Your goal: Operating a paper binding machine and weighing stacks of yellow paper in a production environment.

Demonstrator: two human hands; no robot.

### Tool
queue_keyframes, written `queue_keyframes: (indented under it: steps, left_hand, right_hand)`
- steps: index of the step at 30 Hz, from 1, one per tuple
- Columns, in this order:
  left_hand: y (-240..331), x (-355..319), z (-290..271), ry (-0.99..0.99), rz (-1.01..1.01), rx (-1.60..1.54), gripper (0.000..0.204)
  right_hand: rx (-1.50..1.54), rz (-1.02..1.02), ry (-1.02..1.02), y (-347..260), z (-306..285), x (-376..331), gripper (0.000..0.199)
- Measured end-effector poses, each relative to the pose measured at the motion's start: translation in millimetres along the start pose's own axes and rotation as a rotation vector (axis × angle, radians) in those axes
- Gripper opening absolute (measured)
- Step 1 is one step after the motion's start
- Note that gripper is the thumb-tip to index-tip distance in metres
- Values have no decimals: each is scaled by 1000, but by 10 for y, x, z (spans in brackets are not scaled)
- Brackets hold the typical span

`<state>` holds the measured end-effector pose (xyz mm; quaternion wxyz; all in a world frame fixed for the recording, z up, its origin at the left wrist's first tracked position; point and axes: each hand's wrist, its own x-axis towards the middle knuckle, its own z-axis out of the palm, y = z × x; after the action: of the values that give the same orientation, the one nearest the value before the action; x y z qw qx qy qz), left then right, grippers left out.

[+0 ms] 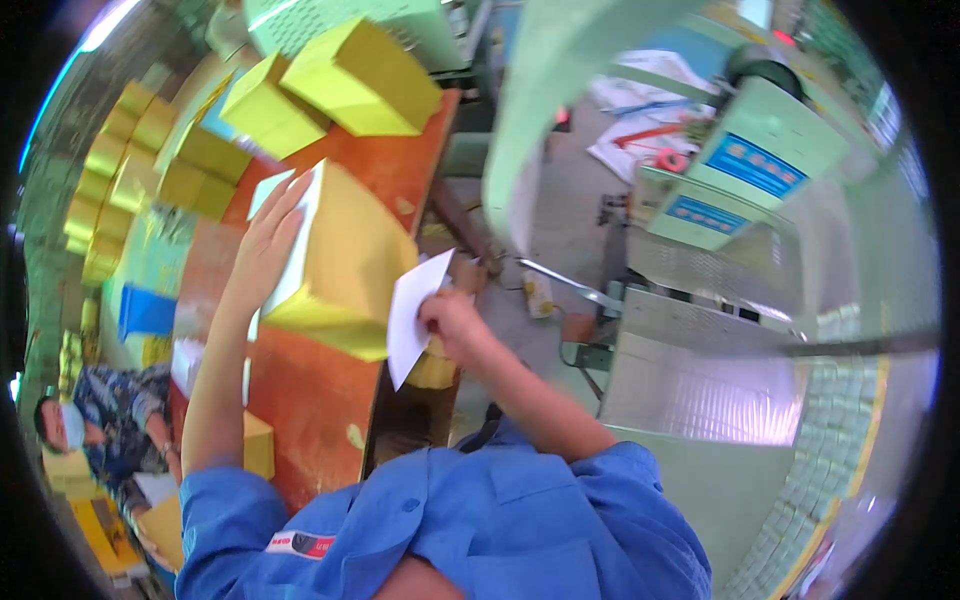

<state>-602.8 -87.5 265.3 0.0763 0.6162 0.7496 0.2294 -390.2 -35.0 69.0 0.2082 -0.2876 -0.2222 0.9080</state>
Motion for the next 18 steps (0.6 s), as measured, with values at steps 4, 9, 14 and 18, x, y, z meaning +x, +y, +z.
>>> queue_keyframes:
  steps: [4,9,14,18]
  left_hand:
    - [217,-497,410,-33,58,-388,45]
    - [1018,-1343,1328,18,-295,-1040,52]
    - [2016,-1302,2461,-76,-361,-1267,53]
    - [3006,-1137,3500,-129,-357,-1418,52]
  right_hand:
    - [-34,-18,115,-113,-315,-937,24]
    - [-172,-91,161,-662,-1048,-2366,34]
    - [-210,-126,350,-1266,-2152,-3515,42]
    - [-267,-175,446,-1747,-3265,-4164,40]
